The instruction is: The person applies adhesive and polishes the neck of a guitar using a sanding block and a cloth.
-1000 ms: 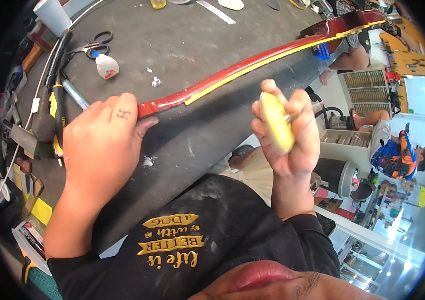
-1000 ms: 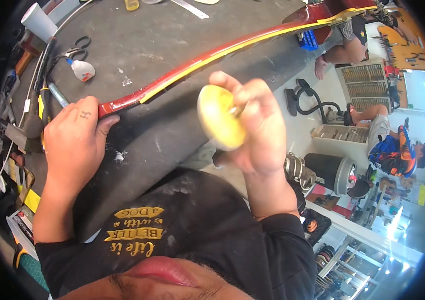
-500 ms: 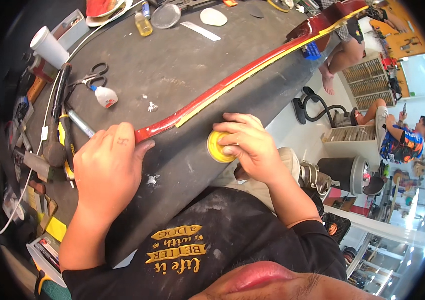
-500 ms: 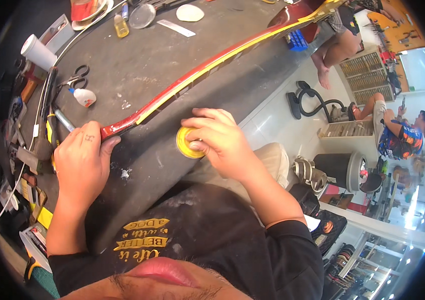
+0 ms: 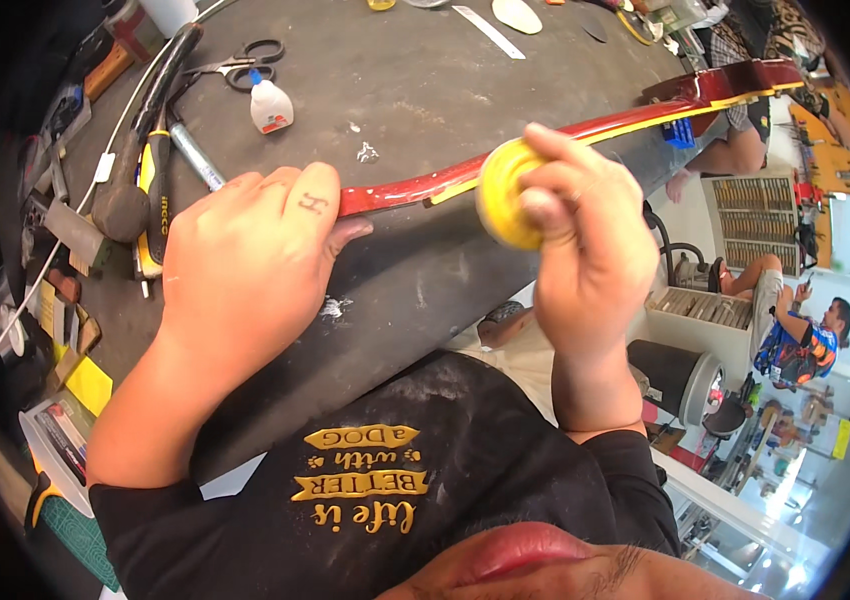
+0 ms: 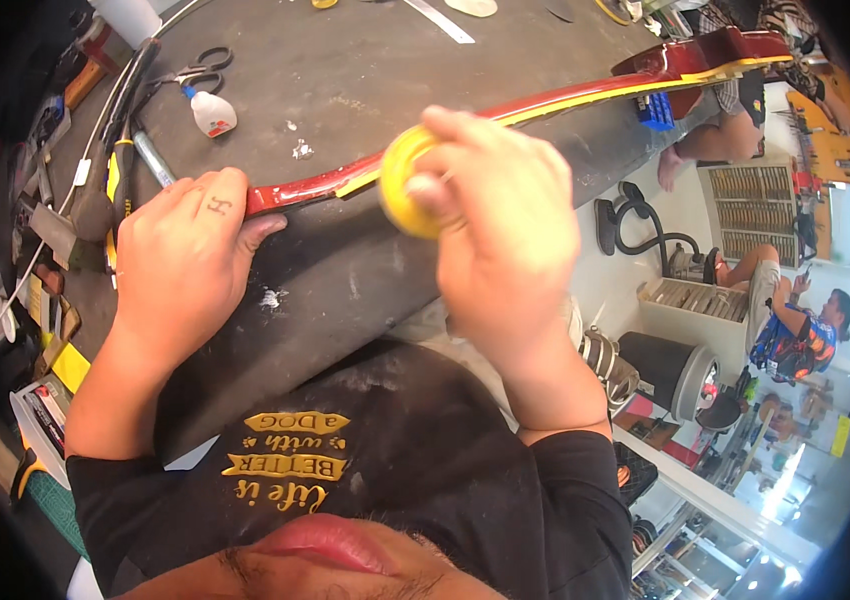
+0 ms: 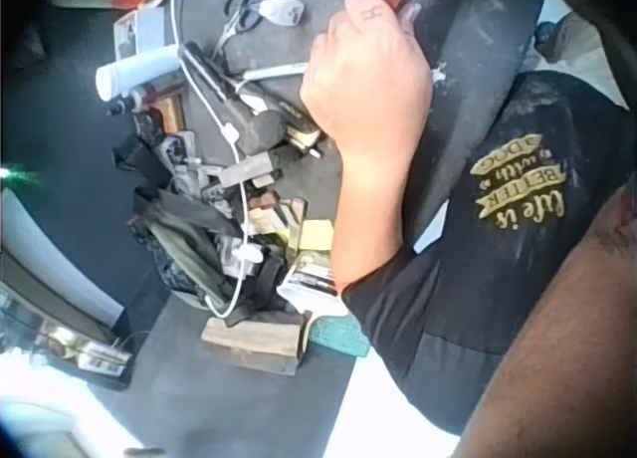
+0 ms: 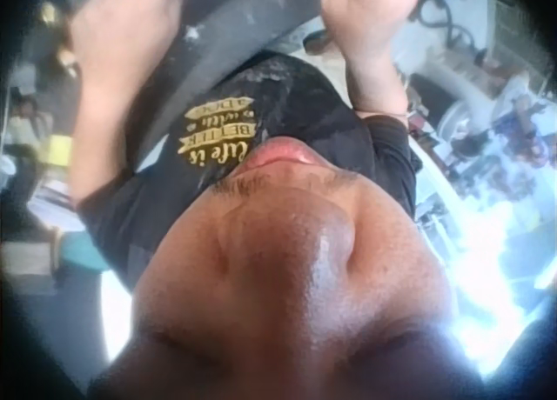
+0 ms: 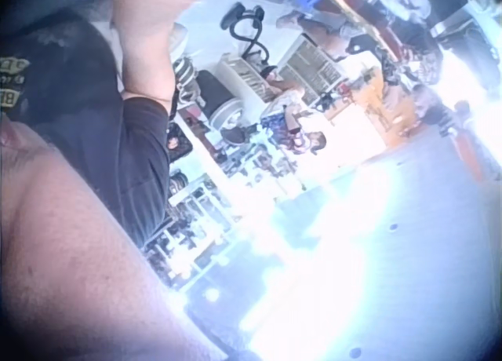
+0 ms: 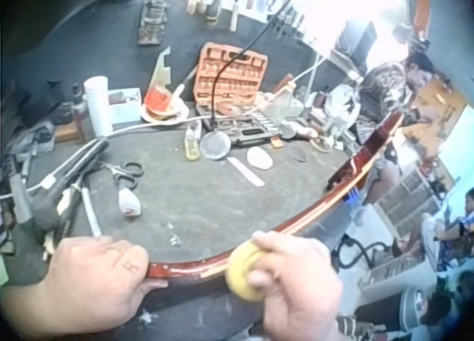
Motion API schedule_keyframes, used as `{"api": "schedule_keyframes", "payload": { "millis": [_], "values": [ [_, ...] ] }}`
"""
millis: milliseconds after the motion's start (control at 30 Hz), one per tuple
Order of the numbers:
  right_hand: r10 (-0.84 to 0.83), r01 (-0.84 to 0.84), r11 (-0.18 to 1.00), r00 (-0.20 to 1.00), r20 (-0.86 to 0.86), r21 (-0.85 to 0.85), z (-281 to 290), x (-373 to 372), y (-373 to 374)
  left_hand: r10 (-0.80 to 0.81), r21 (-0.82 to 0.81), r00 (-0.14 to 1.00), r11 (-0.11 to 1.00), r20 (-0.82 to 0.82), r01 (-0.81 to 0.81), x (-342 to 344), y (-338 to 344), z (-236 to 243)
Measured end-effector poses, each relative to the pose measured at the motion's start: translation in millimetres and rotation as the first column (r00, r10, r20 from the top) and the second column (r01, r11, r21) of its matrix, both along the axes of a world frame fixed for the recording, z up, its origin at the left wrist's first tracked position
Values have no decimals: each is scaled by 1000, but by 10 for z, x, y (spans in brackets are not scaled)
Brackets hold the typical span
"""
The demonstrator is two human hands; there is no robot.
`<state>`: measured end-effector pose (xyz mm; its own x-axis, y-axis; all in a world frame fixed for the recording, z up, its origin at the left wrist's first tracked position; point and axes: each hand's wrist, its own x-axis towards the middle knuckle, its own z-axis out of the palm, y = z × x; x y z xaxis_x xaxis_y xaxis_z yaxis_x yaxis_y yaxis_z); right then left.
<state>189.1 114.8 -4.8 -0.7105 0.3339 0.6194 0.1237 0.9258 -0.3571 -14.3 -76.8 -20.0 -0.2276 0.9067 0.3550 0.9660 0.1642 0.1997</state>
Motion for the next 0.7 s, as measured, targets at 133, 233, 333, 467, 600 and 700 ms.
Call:
{"api": "schedule_keyframes", "payload": {
  "millis": [133,233,333,467,600,700],
  "values": [
    [33,-38,998,996,86,54,56,-19,-105,0,-17,1000,1000,-9,0,17,20,7],
    [-14,8,998,996,92,60,-2,-40,34,18,-11,1000,1000,-15,-18,15,13,-8],
    [9,-4,999,993,117,-38,52,-35,-79,-3,-21,1000,1000,3,3,1,9,-9],
    [48,-45,998,993,104,-33,24,-57,4,11,-7,1000,1000,0,-11,11,9,-5],
    [151,-143,987,981,119,-67,69,-64,-106,9,-18,1000,1000,0,-9,9,23,-3],
    [101,-94,993,989,110,-67,64,-72,-5,11,-29,1000,1000,-7,-12,9,2,7]
  ]
}}
